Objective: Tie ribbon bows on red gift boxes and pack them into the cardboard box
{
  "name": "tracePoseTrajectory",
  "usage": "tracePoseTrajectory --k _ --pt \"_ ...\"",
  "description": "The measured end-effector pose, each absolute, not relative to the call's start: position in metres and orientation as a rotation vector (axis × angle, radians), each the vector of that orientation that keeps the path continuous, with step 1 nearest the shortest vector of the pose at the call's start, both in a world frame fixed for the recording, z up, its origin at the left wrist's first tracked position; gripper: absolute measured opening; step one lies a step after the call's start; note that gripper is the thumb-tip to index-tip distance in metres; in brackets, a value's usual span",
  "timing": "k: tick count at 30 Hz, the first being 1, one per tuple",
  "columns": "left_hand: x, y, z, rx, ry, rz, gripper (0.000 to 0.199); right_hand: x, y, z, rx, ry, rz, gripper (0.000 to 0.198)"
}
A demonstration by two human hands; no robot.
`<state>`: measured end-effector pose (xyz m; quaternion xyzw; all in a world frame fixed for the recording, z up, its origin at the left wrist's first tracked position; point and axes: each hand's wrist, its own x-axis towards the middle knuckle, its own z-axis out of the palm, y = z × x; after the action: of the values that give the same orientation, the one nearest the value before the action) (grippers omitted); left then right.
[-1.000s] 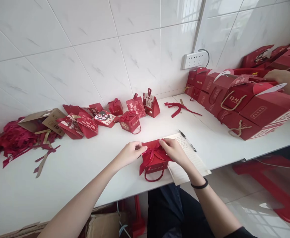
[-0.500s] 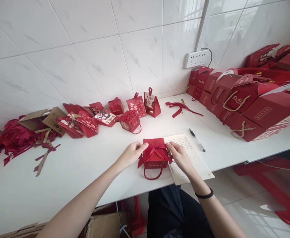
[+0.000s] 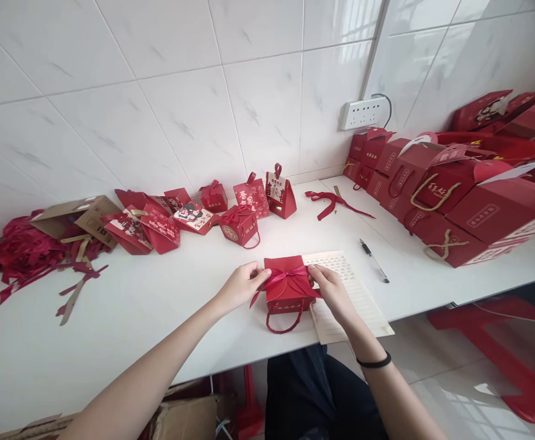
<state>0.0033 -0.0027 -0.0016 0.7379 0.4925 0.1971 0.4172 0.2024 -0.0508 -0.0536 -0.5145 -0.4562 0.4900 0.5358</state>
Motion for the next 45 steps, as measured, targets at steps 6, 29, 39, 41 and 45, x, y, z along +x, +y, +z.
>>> tracePoseTrajectory --k 6,29,39,41,45 --pt "0.006 -0.004 -0.004 1.820 1.209 0.529 0.036 0.201 -0.070 -0.029 -1.349 -1.278 0.233 0.019" --pt "0.019 -0.018 -0.001 2.260 1.100 0.658 0.010 0.156 -0.088 -0.043 -0.930 -1.847 0.095 0.017" --pt "0.021 -0.018 -0.009 2.118 1.177 0.705 0.011 0.142 -0.092 -0.044 -0.951 -1.830 0.103 0.016" --pt "0.021 -0.018 -0.010 2.112 1.178 0.706 0.011 0.143 -0.091 -0.044 -0.930 -1.854 0.107 0.016" --pt "0.022 -0.018 -0.011 2.111 1.174 0.715 0.011 0.144 -0.092 -0.044 -0.912 -1.889 0.112 0.016"
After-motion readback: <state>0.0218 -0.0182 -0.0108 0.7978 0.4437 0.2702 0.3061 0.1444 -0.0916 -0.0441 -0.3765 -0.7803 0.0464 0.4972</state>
